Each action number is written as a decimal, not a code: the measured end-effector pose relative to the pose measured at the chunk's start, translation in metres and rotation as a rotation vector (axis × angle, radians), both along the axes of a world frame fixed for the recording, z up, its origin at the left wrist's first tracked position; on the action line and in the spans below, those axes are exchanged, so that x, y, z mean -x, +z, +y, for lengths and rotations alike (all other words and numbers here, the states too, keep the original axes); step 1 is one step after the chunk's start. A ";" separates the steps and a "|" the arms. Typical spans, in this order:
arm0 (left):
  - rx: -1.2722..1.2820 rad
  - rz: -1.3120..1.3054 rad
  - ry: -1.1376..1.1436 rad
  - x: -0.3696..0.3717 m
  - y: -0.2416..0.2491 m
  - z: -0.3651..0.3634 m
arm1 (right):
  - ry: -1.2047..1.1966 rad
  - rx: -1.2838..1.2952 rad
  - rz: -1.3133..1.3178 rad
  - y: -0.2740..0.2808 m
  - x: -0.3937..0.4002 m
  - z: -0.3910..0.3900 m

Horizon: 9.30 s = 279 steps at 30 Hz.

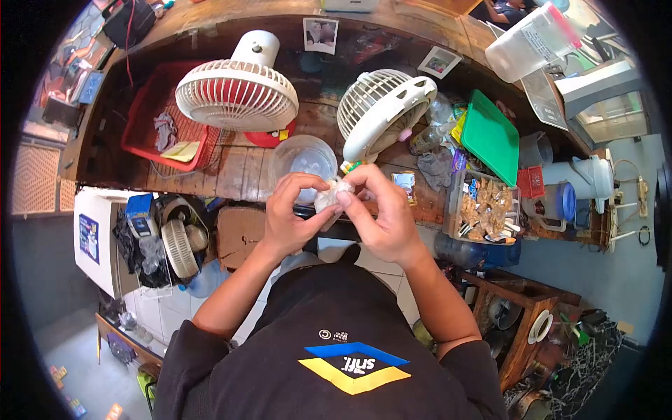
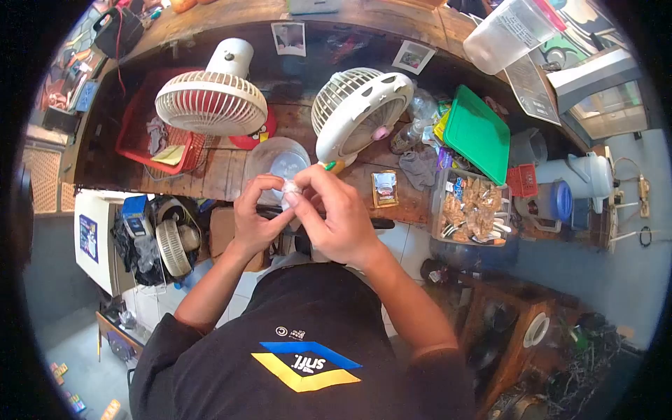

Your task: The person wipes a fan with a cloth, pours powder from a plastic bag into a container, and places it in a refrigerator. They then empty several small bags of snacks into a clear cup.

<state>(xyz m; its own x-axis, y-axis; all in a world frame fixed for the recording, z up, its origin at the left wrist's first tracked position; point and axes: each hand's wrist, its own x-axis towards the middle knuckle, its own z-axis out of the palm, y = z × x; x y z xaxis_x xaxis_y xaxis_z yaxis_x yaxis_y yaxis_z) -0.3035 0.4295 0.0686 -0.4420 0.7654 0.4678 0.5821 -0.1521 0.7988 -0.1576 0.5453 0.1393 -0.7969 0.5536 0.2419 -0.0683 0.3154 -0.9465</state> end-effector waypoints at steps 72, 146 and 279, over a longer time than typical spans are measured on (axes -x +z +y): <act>-0.135 -0.811 0.049 0.015 0.018 -0.032 | 0.114 0.252 0.043 -0.063 0.039 -0.019; 0.616 -0.260 0.307 0.021 0.002 -0.070 | 0.298 -0.452 0.093 -0.020 0.069 0.045; 0.683 0.187 0.218 0.036 0.066 -0.030 | 0.162 -0.427 -0.153 -0.095 0.067 0.032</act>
